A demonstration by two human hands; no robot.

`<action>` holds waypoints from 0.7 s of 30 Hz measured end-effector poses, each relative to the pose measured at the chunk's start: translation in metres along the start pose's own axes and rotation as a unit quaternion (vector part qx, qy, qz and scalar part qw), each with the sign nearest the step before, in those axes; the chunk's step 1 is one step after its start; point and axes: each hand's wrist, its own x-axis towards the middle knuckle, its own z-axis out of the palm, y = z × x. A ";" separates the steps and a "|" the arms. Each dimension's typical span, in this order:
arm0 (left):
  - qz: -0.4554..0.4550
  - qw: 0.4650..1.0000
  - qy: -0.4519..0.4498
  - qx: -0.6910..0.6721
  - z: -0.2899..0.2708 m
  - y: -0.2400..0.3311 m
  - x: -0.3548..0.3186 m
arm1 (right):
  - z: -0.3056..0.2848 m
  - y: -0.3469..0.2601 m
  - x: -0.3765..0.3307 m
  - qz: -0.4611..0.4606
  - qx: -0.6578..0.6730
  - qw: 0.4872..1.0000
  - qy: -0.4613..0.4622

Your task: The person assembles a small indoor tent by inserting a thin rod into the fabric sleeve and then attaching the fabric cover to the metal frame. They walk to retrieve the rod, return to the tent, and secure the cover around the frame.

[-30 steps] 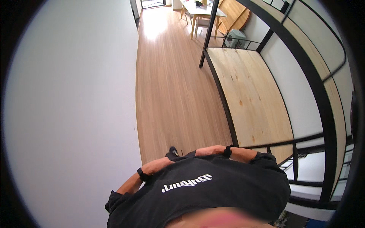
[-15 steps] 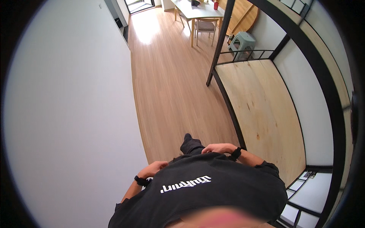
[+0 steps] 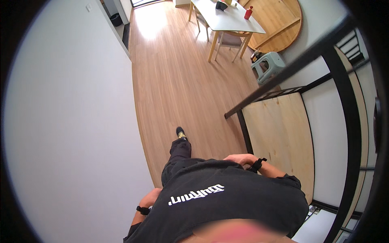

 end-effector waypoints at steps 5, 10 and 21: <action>0.016 0.999 0.028 -0.037 -0.150 0.069 0.085 | -0.132 -0.096 0.048 0.007 0.000 0.993 0.114; 0.026 0.999 -0.010 -0.024 -0.290 0.132 0.158 | -0.269 -0.181 0.102 -0.051 0.006 0.994 0.100; -0.001 0.931 0.362 0.047 -0.731 0.255 0.478 | -0.710 -0.298 0.274 -0.008 -0.098 0.920 0.380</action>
